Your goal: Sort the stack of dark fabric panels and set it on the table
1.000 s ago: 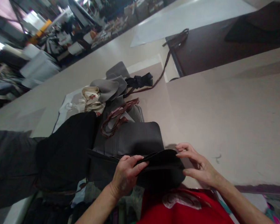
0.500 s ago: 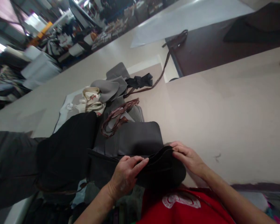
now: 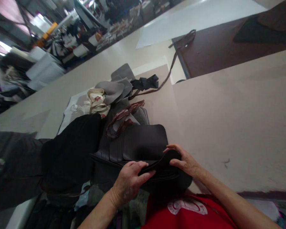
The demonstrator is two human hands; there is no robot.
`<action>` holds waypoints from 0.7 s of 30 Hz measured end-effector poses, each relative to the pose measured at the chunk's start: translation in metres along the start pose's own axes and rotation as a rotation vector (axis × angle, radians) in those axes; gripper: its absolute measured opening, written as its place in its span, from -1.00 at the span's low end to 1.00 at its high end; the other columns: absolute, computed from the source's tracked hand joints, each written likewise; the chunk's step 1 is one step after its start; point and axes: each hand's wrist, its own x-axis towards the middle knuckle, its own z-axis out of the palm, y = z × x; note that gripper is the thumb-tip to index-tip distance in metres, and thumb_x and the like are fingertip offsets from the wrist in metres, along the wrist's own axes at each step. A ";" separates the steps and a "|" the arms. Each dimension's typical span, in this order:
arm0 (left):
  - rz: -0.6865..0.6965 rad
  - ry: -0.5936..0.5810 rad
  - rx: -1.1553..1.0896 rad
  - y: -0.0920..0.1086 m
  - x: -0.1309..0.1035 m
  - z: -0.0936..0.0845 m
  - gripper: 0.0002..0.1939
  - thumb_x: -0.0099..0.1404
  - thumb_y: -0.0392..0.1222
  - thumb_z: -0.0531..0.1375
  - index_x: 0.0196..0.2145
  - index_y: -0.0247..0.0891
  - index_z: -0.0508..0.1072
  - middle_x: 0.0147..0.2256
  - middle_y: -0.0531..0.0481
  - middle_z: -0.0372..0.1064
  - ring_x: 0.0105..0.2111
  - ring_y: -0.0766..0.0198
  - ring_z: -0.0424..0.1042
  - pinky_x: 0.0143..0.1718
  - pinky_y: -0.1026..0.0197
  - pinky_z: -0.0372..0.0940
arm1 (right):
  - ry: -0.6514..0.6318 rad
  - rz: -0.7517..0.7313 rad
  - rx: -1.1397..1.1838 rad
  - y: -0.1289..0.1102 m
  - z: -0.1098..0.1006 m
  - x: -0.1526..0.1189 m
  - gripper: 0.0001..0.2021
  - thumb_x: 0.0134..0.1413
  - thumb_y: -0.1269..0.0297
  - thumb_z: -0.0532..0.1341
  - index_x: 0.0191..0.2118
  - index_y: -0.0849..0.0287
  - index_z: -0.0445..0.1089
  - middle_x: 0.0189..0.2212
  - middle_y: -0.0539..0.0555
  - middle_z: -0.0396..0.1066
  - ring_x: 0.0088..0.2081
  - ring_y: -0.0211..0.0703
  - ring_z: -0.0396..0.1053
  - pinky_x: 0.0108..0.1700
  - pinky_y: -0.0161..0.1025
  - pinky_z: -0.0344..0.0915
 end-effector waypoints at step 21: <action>-0.193 -0.467 -0.262 -0.011 0.014 -0.047 -0.35 0.09 -0.34 0.33 0.13 0.01 0.36 0.17 -0.04 0.34 0.01 0.02 0.43 -0.04 -0.07 0.31 | -0.262 0.170 0.379 -0.004 0.003 0.005 -0.65 0.06 0.01 0.40 -0.39 0.26 0.46 -0.49 0.00 0.39 -0.46 -0.27 0.27 -0.40 -0.35 0.26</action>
